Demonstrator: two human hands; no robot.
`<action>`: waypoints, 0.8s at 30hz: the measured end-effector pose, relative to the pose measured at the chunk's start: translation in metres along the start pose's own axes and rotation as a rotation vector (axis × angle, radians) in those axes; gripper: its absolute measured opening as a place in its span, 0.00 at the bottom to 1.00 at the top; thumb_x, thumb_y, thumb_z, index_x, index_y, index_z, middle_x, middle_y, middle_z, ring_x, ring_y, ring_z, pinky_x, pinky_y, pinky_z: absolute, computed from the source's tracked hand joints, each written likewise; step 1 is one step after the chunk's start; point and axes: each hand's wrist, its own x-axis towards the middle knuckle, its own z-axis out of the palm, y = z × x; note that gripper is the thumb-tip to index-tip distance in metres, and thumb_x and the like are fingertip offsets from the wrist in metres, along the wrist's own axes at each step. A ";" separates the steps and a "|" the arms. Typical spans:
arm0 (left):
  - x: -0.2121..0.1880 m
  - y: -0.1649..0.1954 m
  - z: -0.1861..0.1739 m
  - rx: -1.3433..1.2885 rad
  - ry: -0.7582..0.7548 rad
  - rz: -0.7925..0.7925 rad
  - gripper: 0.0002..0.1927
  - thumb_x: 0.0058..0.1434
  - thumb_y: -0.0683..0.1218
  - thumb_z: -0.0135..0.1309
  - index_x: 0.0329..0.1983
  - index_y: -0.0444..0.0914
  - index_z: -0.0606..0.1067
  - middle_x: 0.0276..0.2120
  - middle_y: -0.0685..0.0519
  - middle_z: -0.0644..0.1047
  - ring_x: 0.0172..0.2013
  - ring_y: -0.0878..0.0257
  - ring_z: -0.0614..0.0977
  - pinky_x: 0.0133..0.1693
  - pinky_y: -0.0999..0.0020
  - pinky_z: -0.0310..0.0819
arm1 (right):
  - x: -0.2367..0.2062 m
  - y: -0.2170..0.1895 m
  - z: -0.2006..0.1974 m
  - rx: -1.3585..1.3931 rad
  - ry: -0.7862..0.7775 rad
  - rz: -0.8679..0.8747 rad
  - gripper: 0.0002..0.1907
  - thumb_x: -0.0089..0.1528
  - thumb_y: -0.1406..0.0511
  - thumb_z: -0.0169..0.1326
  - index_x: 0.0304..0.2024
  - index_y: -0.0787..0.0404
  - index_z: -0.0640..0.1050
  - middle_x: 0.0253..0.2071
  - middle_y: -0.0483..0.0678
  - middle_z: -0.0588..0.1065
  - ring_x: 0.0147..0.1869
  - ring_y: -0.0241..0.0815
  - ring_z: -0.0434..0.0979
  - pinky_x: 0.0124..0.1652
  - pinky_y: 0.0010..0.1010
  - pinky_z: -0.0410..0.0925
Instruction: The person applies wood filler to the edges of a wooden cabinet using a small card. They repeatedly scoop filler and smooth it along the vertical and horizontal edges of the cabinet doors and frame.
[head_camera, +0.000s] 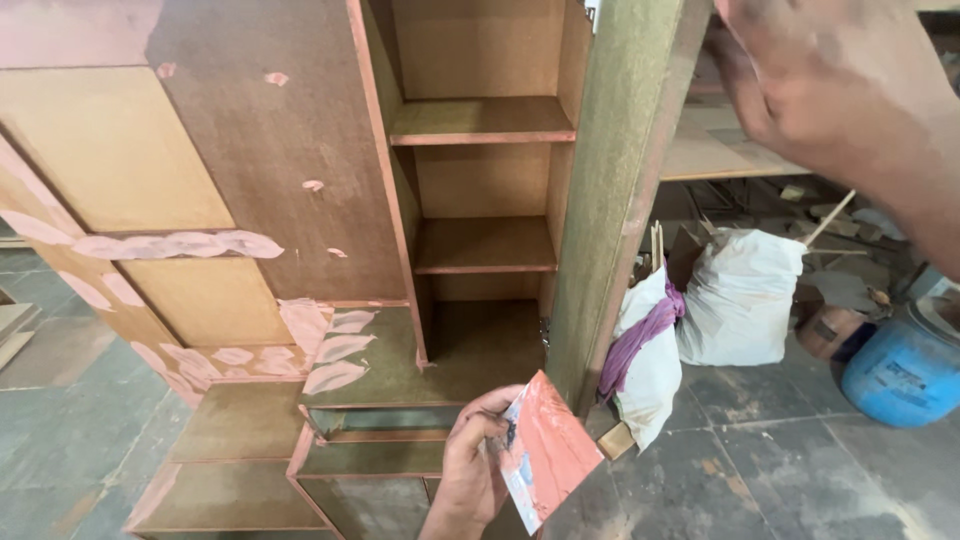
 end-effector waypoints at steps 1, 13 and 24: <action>0.002 0.003 0.005 -0.008 -0.053 0.025 0.25 0.52 0.39 0.42 0.50 0.22 0.76 0.44 0.41 0.82 0.44 0.55 0.82 0.53 0.62 0.74 | -0.007 0.002 -0.002 -0.072 0.055 -0.079 0.19 0.70 0.75 0.54 0.64 0.65 0.71 0.43 0.53 0.75 0.43 0.50 0.78 0.40 0.40 0.70; 0.016 0.007 0.047 0.005 -0.149 0.005 0.27 0.50 0.38 0.40 0.52 0.23 0.75 0.44 0.40 0.81 0.45 0.54 0.82 0.53 0.60 0.75 | -0.010 0.050 0.027 0.028 -0.253 0.158 0.18 0.72 0.68 0.52 0.64 0.57 0.69 0.37 0.53 0.74 0.37 0.49 0.77 0.36 0.38 0.71; 0.004 0.005 0.051 0.036 -0.151 0.051 0.28 0.51 0.39 0.39 0.53 0.22 0.75 0.46 0.39 0.81 0.47 0.53 0.82 0.55 0.61 0.74 | -0.045 0.010 0.025 0.178 -0.236 -0.004 0.38 0.62 0.66 0.55 0.75 0.47 0.61 0.33 0.48 0.74 0.32 0.46 0.77 0.33 0.38 0.73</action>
